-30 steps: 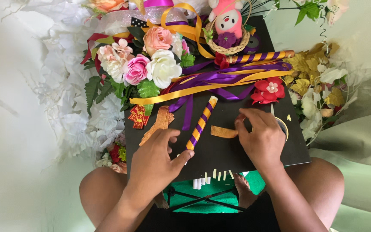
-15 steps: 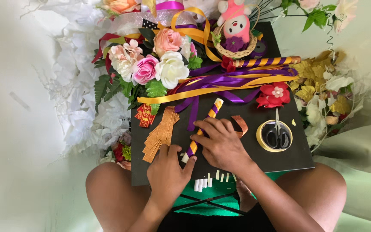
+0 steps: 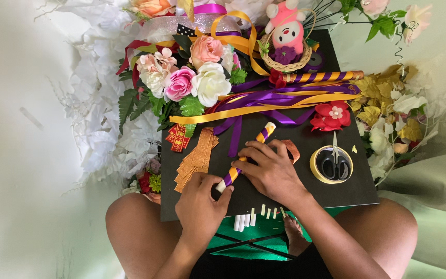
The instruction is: The person wraps a purple ribbon and a gold ribbon around a white tube, secures them with tape, and then attaches a red fabric heart to the top by hand.
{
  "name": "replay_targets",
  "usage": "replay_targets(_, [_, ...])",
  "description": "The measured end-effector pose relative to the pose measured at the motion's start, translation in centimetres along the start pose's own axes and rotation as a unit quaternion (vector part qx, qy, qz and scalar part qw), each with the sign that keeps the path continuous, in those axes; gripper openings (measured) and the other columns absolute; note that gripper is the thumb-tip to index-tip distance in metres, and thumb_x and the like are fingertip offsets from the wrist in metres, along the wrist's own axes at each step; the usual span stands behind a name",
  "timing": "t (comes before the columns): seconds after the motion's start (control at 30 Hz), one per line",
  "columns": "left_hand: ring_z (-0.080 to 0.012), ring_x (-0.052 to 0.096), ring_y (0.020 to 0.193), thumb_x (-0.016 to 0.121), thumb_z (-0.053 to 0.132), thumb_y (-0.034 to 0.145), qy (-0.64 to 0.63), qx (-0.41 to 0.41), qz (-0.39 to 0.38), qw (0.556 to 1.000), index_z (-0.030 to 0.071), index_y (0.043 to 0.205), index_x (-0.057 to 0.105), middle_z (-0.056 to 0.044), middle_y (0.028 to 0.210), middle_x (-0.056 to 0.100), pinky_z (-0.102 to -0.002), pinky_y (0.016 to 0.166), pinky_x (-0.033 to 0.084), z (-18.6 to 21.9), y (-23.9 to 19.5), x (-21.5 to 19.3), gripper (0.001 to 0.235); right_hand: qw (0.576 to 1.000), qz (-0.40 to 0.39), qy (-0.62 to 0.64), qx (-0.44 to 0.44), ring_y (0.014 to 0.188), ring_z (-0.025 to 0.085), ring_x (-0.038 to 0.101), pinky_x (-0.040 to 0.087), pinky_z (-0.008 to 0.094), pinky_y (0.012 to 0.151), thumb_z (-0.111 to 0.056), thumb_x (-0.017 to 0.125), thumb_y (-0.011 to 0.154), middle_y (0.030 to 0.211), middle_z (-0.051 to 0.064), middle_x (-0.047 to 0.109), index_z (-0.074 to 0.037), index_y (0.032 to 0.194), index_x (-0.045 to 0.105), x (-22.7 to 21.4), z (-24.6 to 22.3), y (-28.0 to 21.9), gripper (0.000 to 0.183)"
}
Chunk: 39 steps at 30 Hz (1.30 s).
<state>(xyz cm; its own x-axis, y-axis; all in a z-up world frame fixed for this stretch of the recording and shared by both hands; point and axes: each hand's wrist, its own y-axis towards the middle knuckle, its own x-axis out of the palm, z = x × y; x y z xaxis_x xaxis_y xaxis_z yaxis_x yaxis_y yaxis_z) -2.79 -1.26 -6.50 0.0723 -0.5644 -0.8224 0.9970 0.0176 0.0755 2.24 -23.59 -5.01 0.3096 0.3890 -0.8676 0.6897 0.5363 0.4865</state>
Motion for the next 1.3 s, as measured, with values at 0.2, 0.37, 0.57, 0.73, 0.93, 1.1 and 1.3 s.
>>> replay_targets(0.2, [-0.0216,0.075,0.094,0.089,0.026,0.095,-0.035,0.193,0.162,0.967,0.019,0.101,0.078,0.004,0.106,0.082,-0.033,0.073,0.058,2.3,0.1,-4.0,0.014,0.997,0.067,-0.020,-0.008,0.131,0.026,0.075,0.036,0.049,0.103,-0.018,0.085,0.108,0.128,0.000,0.076,-0.027,0.123,0.079,-2.8,-0.9,1.4,0.019])
replay_targets(0.37, [-0.0249,0.078,0.097,0.089,0.022,0.098,-0.059,0.283,0.195,0.937,0.012,0.106,0.081,-0.004,0.108,0.081,-0.036,0.082,0.064,3.9,0.8,-6.8,0.015,0.992,0.118,-0.047,-0.011,0.128,0.022,0.077,0.037,0.047,0.105,-0.019,0.086,0.109,0.126,-0.003,0.078,-0.029,0.125,0.079,-6.0,-1.3,2.4,0.020])
replay_targets(0.57, [-0.0250,0.080,0.094,0.089,0.023,0.100,-0.084,0.338,0.201,0.916,0.007,0.111,0.081,-0.008,0.109,0.081,-0.036,0.080,0.068,4.1,0.8,-7.6,0.021,0.985,0.147,-0.090,-0.017,0.119,0.020,0.075,0.037,0.046,0.099,-0.021,0.088,0.110,0.124,-0.004,0.075,-0.033,0.121,0.079,-7.4,-1.4,2.5,0.019])
replay_targets(0.73, [-0.0257,0.083,0.095,0.091,0.019,0.099,-0.100,0.360,0.202,0.905,0.006,0.118,0.081,-0.010,0.112,0.083,-0.038,0.084,0.070,3.9,0.9,-7.9,0.025,0.981,0.163,-0.104,-0.018,0.112,0.018,0.076,0.034,0.045,0.097,-0.020,0.086,0.110,0.119,-0.004,0.075,-0.034,0.120,0.078,-7.8,-1.8,2.7,0.019])
replay_targets(0.93, [-0.0256,0.086,0.099,0.097,0.011,0.096,-0.111,0.392,0.225,0.885,0.011,0.126,0.080,-0.012,0.117,0.083,-0.036,0.084,0.074,3.3,1.5,-7.7,0.034,0.974,0.193,-0.122,-0.006,0.106,0.016,0.077,0.032,0.044,0.095,-0.020,0.085,0.110,0.117,-0.006,0.074,-0.035,0.118,0.076,-7.7,-2.3,2.7,0.020])
replay_targets(1.1, [-0.0253,0.088,0.097,0.090,0.019,0.098,-0.183,0.391,0.181,0.884,0.013,0.108,0.080,-0.014,0.125,0.081,-0.035,0.085,0.074,3.8,2.0,-8.4,0.015,0.971,0.207,-0.120,0.001,0.101,0.015,0.078,0.034,0.042,0.096,-0.029,0.091,0.109,0.115,-0.005,0.076,-0.033,0.124,0.074,-7.8,-2.3,2.4,0.023])
replay_targets(1.3, [-0.0299,0.068,0.146,0.090,0.033,0.096,-0.471,0.263,-0.022,0.842,0.006,0.159,0.042,-0.019,0.154,0.065,-0.042,0.122,0.060,6.7,4.1,-9.8,0.084,0.969,0.223,-0.083,0.066,0.095,0.016,0.078,0.032,0.044,0.095,-0.036,0.068,0.116,0.119,0.003,0.076,-0.019,0.128,0.076,-8.7,-2.1,1.5,0.022])
